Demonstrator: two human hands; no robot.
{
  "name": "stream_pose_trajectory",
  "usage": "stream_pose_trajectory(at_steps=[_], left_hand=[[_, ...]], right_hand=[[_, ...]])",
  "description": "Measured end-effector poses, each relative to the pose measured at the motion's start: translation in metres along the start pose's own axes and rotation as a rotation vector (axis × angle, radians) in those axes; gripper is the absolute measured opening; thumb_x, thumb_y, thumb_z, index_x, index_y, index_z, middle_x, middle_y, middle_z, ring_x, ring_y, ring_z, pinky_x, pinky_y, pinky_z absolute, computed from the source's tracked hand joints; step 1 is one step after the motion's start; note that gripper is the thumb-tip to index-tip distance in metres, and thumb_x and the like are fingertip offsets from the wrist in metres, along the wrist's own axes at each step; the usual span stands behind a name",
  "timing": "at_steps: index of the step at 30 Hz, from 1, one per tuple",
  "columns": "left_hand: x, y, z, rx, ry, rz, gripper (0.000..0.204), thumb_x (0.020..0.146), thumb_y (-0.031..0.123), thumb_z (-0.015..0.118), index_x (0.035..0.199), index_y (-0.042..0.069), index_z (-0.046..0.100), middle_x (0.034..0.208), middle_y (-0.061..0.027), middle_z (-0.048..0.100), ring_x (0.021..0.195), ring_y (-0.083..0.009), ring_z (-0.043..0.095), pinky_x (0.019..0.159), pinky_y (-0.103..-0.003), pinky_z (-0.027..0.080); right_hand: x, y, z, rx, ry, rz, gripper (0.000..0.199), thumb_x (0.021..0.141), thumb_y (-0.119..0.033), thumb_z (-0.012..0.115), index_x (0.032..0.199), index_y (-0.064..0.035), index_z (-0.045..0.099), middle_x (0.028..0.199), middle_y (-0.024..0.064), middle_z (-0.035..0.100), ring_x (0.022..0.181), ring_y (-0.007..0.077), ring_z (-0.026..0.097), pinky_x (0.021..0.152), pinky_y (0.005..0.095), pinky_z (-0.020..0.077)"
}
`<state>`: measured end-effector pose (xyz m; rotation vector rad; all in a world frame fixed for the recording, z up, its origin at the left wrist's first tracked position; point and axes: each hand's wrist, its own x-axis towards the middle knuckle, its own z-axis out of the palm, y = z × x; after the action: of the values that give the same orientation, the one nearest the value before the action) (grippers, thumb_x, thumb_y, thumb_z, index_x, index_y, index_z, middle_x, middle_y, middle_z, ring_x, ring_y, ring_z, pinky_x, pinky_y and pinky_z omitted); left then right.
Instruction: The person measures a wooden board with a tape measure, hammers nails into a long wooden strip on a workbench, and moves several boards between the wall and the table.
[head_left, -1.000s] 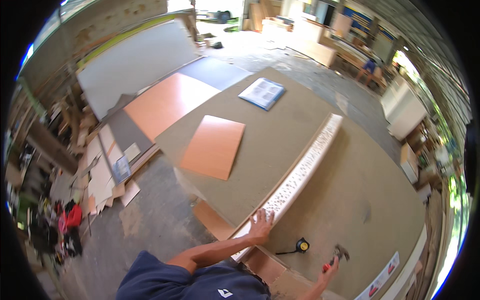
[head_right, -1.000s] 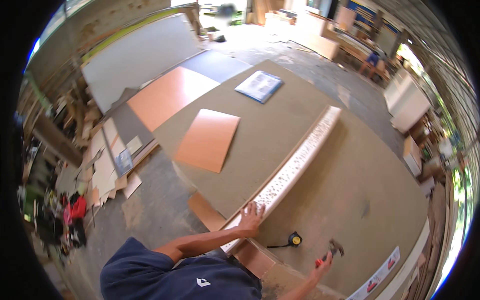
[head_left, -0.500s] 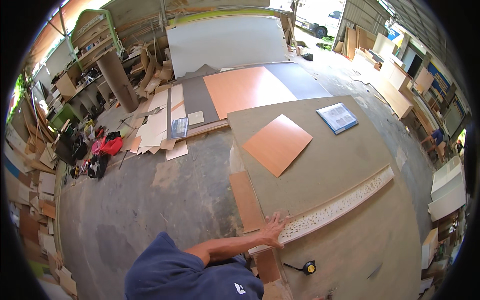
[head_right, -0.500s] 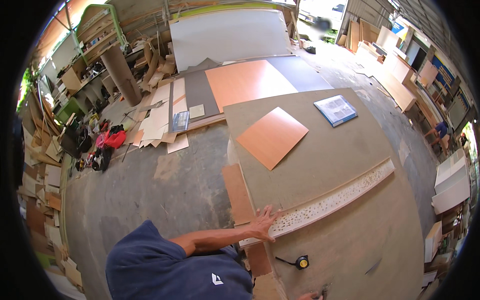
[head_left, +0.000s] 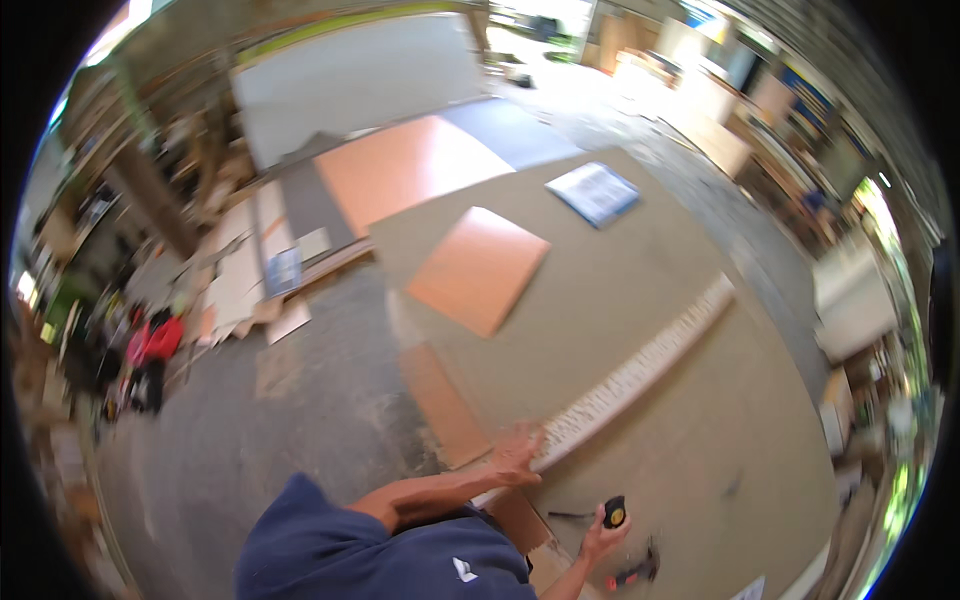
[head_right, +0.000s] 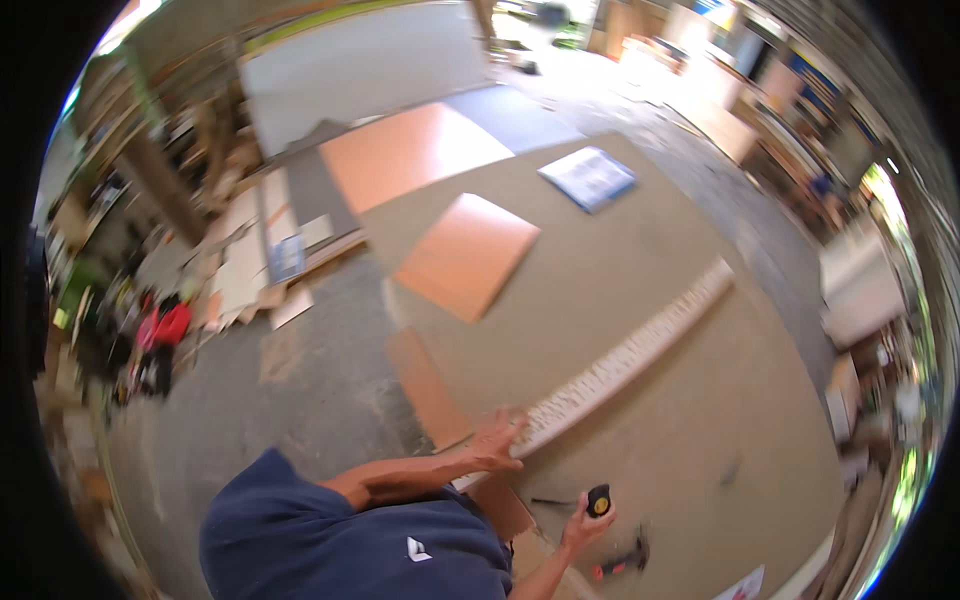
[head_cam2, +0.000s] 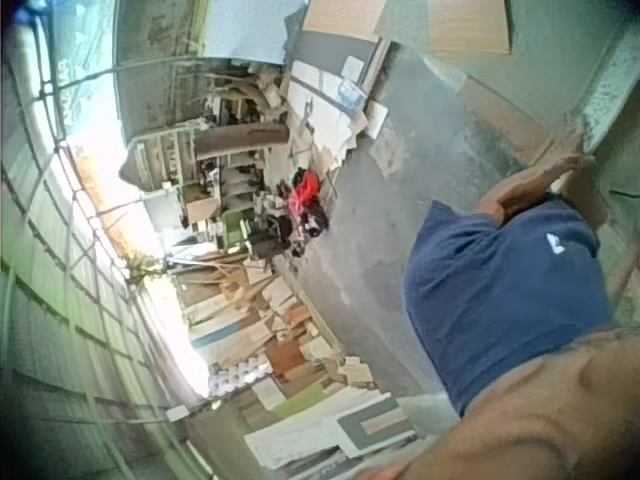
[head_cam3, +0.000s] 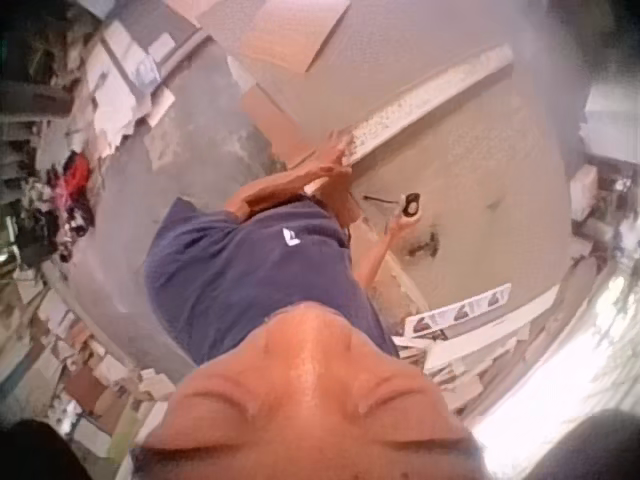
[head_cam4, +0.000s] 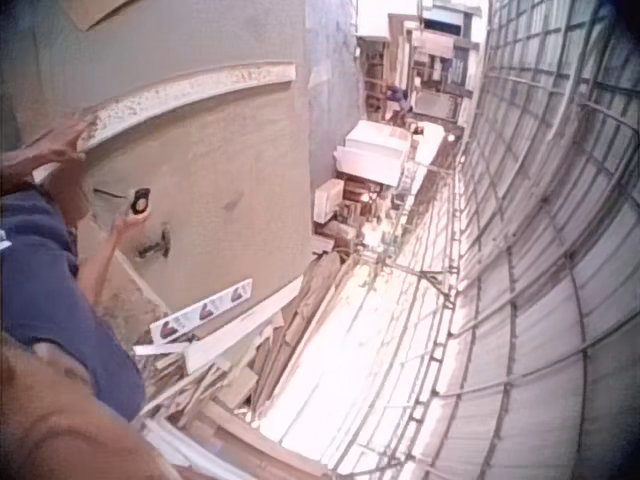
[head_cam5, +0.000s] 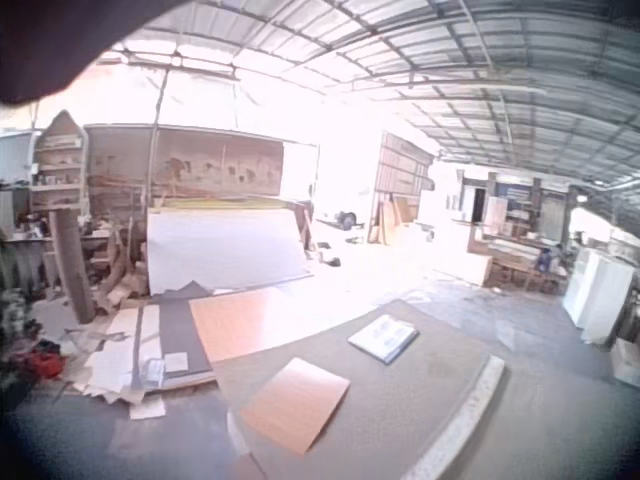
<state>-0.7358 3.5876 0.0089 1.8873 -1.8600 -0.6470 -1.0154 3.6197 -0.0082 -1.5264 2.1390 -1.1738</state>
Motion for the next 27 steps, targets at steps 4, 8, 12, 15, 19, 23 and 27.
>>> stream_pose_trajectory(at_steps=[4, 8, 12, 15, 19, 23, 27], left_hand=[[-0.006, -0.001, -0.020, 0.069, -0.074, 0.014, 0.104, 0.055, 0.041, 0.083, 0.143, 0.008, 0.038, 0.132, -0.0270, 0.037, 0.125, -0.0424, 0.037, 0.098, -0.056, 0.035], [-0.001, 0.010, -0.021, 0.047, -0.118, -0.020, 0.103, 0.057, 0.042, 0.083, 0.145, 0.012, 0.039, 0.137, -0.0280, 0.033, 0.129, -0.0446, 0.031, 0.106, -0.055, 0.027], [-0.005, 0.006, -0.030, 0.051, -0.092, 0.020, 0.102, 0.059, 0.043, 0.083, 0.144, 0.010, 0.037, 0.136, -0.0283, 0.032, 0.129, -0.0438, 0.028, 0.105, -0.055, 0.027], [-0.007, 0.009, -0.034, 0.070, -0.021, 0.095, 0.095, 0.066, 0.041, 0.083, 0.143, 0.009, 0.038, 0.141, -0.0291, 0.028, 0.132, -0.0451, 0.025, 0.107, -0.056, 0.025], [0.002, 0.034, -0.055, -0.028, 0.069, 0.280, 0.070, 0.079, 0.030, 0.076, 0.137, 0.004, 0.046, 0.139, -0.0261, 0.038, 0.130, -0.0398, 0.036, 0.105, -0.051, 0.031], [0.029, 0.068, -0.069, -0.662, -0.436, 0.344, 0.045, 0.086, 0.019, 0.070, 0.126, 0.002, 0.058, 0.122, -0.0194, 0.057, 0.112, -0.0301, 0.056, 0.095, -0.041, 0.044], [0.025, 0.120, -0.090, -0.783, -0.699, 0.468, 0.024, 0.089, 0.011, 0.066, 0.111, 0.002, 0.067, 0.102, -0.0117, 0.066, 0.094, -0.0212, 0.064, 0.084, -0.032, 0.050]], right_hand=[[0.009, -0.021, -0.033, 0.205, 0.237, 0.258, 0.050, 0.085, -0.039, 0.073, 0.112, 0.0011, 0.058, 0.102, 0.0133, 0.061, 0.092, 0.0243, 0.057, 0.088, 0.0345, 0.0433], [0.000, 0.004, -0.072, 0.663, 0.493, 0.275, 0.037, 0.090, -0.032, 0.068, 0.110, -0.0018, 0.059, 0.101, 0.0052, 0.061, 0.087, 0.0134, 0.054, 0.080, 0.0268, 0.0429], [-0.024, -0.029, -0.104, 0.678, 0.567, 0.483, 0.036, 0.093, -0.031, 0.063, 0.113, -0.0013, 0.057, 0.100, 0.0062, 0.062, 0.083, 0.0144, 0.055, 0.078, 0.0255, 0.0435], [-0.037, -0.041, -0.102, 0.955, 0.626, 0.369, 0.035, 0.093, -0.034, 0.058, 0.112, -0.0049, 0.058, 0.094, 0.0052, 0.064, 0.074, 0.0158, 0.056, 0.068, 0.0293, 0.0452], [-0.055, -0.077, -0.098, 1.210, 0.349, 0.288, 0.034, 0.083, -0.019, 0.061, 0.112, -0.0019, 0.056, 0.091, 0.0093, 0.061, 0.072, 0.0177, 0.056, 0.062, 0.0291, 0.0465], [-0.066, -0.113, -0.071, 1.036, 0.142, 0.401, 0.035, 0.077, -0.014, 0.068, 0.108, -0.0017, 0.057, 0.092, 0.0088, 0.061, 0.076, 0.0157, 0.058, 0.068, 0.0289, 0.0488], [-0.056, -0.147, -0.048, 0.565, -0.037, 0.243, 0.041, 0.072, -0.014, 0.080, 0.105, -0.0012, 0.058, 0.094, 0.0077, 0.062, 0.086, 0.0129, 0.059, 0.077, 0.0283, 0.0503]])
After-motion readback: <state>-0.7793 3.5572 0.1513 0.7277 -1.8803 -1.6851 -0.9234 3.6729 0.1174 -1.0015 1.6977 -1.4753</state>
